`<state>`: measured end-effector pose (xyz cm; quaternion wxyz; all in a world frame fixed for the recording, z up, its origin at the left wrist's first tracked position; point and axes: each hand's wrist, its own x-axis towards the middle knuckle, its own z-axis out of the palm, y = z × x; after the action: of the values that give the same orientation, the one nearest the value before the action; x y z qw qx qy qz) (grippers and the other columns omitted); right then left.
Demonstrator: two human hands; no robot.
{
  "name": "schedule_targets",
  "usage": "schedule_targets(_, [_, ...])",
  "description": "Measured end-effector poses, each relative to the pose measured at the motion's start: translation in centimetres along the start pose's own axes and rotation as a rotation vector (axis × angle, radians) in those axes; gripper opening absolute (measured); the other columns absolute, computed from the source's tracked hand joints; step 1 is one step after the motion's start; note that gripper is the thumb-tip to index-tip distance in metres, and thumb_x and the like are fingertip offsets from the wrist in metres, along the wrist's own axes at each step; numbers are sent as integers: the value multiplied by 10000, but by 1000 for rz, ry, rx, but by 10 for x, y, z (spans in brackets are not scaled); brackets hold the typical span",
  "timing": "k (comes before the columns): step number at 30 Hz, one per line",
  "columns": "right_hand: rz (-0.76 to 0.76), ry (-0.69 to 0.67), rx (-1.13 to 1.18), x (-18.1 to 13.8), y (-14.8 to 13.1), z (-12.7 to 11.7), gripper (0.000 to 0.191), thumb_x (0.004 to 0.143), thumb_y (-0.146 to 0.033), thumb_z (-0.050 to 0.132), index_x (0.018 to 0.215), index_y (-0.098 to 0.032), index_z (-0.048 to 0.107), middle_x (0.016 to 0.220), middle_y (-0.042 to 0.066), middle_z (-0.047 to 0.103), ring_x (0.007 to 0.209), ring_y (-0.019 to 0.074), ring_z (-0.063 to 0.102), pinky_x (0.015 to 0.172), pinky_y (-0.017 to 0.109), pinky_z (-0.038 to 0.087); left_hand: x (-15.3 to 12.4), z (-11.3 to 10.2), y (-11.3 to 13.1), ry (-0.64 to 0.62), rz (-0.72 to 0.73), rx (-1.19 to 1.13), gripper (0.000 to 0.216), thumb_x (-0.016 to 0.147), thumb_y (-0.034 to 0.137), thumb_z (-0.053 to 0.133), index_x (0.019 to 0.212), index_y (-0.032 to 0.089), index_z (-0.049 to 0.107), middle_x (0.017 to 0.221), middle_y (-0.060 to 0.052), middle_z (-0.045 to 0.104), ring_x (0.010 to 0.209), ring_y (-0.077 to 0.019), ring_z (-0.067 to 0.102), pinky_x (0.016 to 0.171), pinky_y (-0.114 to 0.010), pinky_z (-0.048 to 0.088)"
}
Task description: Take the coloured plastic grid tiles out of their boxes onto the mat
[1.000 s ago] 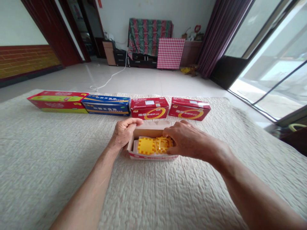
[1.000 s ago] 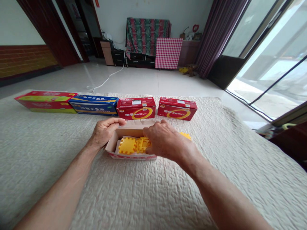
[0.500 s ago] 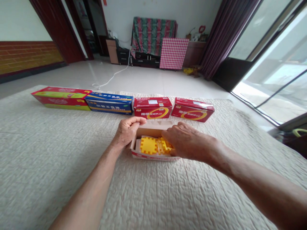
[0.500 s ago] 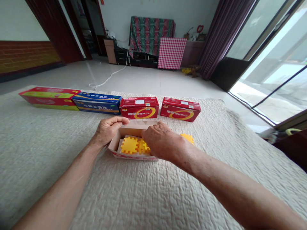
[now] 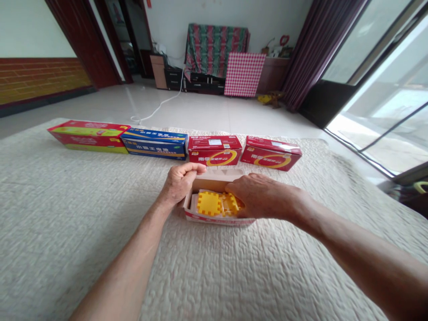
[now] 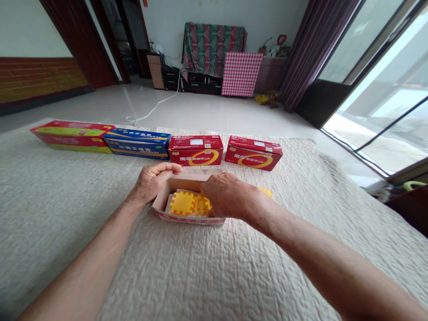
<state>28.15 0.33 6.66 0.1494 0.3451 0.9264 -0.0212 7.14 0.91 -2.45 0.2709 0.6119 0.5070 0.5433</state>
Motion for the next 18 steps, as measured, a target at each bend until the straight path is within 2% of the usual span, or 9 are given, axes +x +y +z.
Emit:
schedule_targets(5, [26,-16,1,-1,-1,-4,255,726,-243,657,953,-140,711,814,93,719,647,156,609,556,272,342,0,1,0,8,-8,-6,234,768,167,513,841,164,735,841,-32,758,815,-158,693,790,-277,549])
schedule_targets(11, [-47,160,-5,-8,1,-12,275,720,-247,632,967,-138,682,863,89,681,715,175,598,604,288,372,0,1,-1,3,-5,-12,234,771,157,508,835,176,732,826,-20,759,808,-156,697,780,-279,556])
schedule_targets(18, [-62,191,48,-10,0,-16,262,726,-204,604,979,-146,637,873,78,675,733,170,600,586,274,361,0,2,3,9,8,-8,228,765,149,514,816,171,735,812,-26,760,786,-154,697,772,-278,557])
